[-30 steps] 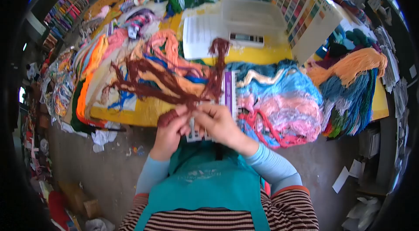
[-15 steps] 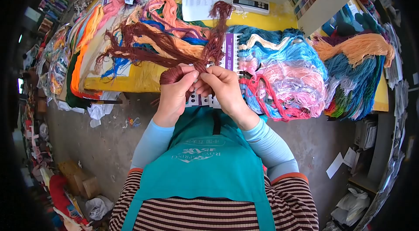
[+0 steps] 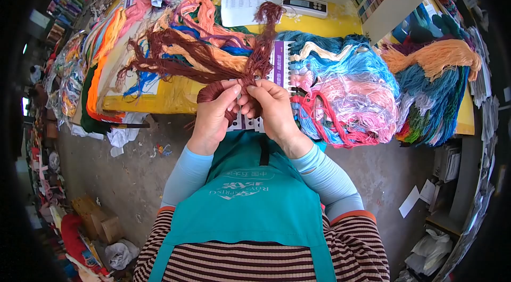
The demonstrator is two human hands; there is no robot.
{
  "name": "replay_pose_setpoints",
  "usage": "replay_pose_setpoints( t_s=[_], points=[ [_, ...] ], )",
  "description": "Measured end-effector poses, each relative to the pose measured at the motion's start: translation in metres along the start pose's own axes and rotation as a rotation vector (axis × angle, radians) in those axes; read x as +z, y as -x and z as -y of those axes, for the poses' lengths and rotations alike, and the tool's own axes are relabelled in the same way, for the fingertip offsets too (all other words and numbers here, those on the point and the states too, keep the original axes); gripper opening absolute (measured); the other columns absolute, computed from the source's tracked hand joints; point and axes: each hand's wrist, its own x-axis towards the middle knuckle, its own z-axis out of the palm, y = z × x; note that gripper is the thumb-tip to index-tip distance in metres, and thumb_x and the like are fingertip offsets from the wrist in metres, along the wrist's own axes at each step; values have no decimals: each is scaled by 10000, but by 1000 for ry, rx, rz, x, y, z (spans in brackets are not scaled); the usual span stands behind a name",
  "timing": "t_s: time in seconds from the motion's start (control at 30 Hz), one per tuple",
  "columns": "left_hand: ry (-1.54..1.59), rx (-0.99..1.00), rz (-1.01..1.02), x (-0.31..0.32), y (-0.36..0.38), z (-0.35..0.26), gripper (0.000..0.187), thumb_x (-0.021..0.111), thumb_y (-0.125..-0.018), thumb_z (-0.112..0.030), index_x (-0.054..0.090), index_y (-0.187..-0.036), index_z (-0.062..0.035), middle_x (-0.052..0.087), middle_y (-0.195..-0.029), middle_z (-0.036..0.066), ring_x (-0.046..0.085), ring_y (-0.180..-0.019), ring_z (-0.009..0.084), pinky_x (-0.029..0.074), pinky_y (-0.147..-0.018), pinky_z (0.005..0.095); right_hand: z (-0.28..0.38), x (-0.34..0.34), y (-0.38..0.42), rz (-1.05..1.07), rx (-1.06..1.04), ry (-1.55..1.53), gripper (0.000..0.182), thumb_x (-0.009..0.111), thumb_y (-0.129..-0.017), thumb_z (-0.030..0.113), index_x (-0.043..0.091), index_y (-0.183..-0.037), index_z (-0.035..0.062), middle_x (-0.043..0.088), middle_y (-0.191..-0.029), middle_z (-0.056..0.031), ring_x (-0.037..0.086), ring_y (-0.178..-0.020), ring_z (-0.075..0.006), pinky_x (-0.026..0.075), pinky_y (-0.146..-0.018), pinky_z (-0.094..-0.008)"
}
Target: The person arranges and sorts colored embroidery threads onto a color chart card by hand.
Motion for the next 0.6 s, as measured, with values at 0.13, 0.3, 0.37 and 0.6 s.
replay_pose_setpoints(
  t_s=[0.13, 0.3, 0.37, 0.6],
  points=[
    [-59, 39, 28, -1, -2, 4, 165, 633, -922, -129, 659, -1006, 10, 607, -757, -9, 531, -661, 58, 397, -589, 198, -4, -2, -2, 3, -50, 113, 182, 537, -981, 141, 653, -893, 33, 688, -769, -50, 620, -604, -96, 470, -530, -213],
    [-16, 83, 10, 1, -4, 5, 151, 632, -920, -119, 649, -989, 14, 613, -772, 5, 528, -670, 58, 409, -603, 201, -3, 2, -2, -40, -73, 178, 183, 539, -984, 149, 645, -910, 20, 688, -771, -63, 621, -598, -100, 474, -522, -214],
    [-31, 69, -32, 0, -4, 3, 144, 628, -918, -111, 644, -987, 14, 617, -775, 19, 532, -672, 67, 413, -607, 206, 0, 4, -1, -76, -76, 160, 180, 541, -983, 150, 641, -917, 17, 687, -770, -67, 621, -596, -102, 475, -519, -213],
    [101, -14, 18, 0, -8, 0, 127, 598, -925, -93, 632, -986, 13, 587, -747, 25, 542, -648, 100, 435, -603, 232, 2, 2, -5, -21, -14, 133, 156, 560, -977, 150, 634, -907, 31, 679, -770, -48, 606, -602, -87, 460, -526, -207]
  ],
)
